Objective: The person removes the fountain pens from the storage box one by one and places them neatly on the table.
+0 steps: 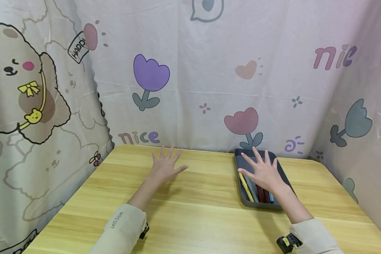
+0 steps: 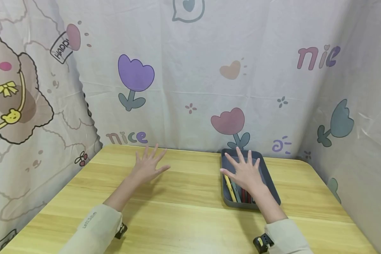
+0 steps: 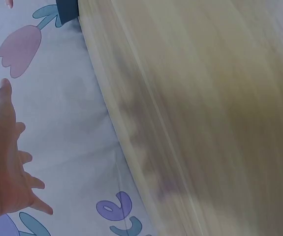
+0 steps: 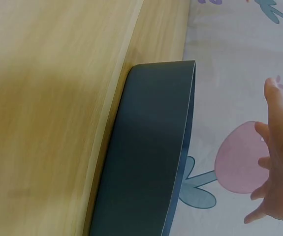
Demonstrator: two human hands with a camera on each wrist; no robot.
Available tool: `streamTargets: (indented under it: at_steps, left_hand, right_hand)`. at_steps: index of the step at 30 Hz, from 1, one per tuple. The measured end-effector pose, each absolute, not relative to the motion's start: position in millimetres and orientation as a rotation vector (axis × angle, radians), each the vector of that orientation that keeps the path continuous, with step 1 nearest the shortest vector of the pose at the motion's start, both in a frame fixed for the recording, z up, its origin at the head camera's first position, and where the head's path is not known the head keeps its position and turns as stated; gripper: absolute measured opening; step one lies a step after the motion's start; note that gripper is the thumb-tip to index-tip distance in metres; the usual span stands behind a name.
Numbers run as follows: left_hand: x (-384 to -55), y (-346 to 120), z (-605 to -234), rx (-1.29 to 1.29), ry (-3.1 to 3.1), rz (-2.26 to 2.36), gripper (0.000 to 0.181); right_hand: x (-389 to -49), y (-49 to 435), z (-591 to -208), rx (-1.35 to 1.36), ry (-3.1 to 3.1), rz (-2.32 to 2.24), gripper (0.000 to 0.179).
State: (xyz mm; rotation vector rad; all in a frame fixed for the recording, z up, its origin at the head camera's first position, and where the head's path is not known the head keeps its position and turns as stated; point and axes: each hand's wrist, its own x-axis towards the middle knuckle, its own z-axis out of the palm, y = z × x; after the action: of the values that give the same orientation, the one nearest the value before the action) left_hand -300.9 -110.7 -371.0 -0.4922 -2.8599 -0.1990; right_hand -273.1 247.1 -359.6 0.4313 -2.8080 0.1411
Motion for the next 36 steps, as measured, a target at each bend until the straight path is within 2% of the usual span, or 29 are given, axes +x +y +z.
streamTargets:
  at_steps: [17,36]
  left_hand:
    - [-305,-73,-370,-0.556,-2.862,-0.127,0.073]
    - [-301,4,-378,-0.689,-2.865,-0.3,0.07]
  right_hand:
    - [-263,269,-356,0.377,-2.829,0.224,0.071]
    - [-252,311,-369,0.22,-2.875,0.313,0.077]
